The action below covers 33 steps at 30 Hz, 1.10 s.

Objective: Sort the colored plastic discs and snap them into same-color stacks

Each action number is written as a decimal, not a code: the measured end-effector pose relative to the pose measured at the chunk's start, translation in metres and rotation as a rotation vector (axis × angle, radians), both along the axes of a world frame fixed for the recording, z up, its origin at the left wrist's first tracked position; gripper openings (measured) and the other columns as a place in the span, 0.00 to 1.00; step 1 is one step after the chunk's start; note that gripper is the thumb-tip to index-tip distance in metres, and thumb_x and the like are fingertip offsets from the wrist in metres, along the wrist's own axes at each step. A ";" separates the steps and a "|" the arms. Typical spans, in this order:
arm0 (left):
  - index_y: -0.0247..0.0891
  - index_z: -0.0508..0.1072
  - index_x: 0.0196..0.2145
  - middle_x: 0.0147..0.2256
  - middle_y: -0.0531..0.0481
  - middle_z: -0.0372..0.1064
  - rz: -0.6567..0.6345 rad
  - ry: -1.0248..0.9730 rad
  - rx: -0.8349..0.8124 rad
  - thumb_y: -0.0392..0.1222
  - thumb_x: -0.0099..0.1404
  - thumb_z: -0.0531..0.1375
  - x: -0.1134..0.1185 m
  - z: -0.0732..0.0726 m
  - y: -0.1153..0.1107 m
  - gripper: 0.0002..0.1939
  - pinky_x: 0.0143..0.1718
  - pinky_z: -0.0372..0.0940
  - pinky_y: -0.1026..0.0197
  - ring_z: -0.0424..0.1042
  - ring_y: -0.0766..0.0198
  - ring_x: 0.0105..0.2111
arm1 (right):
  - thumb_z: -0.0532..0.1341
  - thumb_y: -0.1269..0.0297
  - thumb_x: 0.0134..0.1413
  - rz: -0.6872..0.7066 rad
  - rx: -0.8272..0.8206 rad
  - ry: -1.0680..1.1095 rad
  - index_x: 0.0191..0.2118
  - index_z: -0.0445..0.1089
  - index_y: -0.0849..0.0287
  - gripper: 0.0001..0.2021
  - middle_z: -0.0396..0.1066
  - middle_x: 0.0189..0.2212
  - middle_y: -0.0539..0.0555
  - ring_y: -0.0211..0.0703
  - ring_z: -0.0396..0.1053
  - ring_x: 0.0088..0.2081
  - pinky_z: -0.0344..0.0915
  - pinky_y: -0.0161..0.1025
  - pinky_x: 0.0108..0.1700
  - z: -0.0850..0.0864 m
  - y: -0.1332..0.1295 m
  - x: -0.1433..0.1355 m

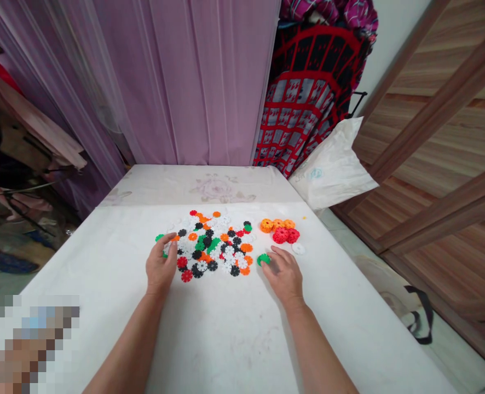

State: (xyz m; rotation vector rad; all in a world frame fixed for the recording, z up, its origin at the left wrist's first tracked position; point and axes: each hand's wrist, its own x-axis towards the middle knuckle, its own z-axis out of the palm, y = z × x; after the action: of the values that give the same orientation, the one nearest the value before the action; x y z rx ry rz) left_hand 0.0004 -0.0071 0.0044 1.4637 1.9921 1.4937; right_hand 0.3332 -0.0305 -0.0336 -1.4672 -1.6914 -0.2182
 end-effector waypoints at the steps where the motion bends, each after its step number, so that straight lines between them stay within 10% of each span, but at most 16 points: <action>1: 0.44 0.77 0.48 0.47 0.49 0.78 0.001 -0.019 -0.007 0.50 0.66 0.56 0.000 0.000 0.000 0.17 0.56 0.67 0.52 0.75 0.56 0.49 | 0.62 0.58 0.58 -0.001 -0.004 -0.006 0.39 0.78 0.55 0.10 0.78 0.47 0.58 0.51 0.73 0.48 0.70 0.50 0.53 0.000 -0.001 0.000; 33: 0.42 0.77 0.48 0.48 0.46 0.77 -0.013 -0.260 -0.033 0.49 0.63 0.58 -0.004 -0.015 0.005 0.18 0.59 0.63 0.50 0.74 0.55 0.51 | 0.64 0.58 0.54 0.010 -0.187 -0.090 0.48 0.76 0.56 0.17 0.77 0.50 0.58 0.54 0.70 0.54 0.64 0.49 0.53 0.010 0.001 -0.008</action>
State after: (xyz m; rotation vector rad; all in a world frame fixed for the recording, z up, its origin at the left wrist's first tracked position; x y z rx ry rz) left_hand -0.0038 -0.0018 -0.0101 1.1979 1.8398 1.5495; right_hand 0.3252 -0.0294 -0.0236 -1.6059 -1.8324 -0.1244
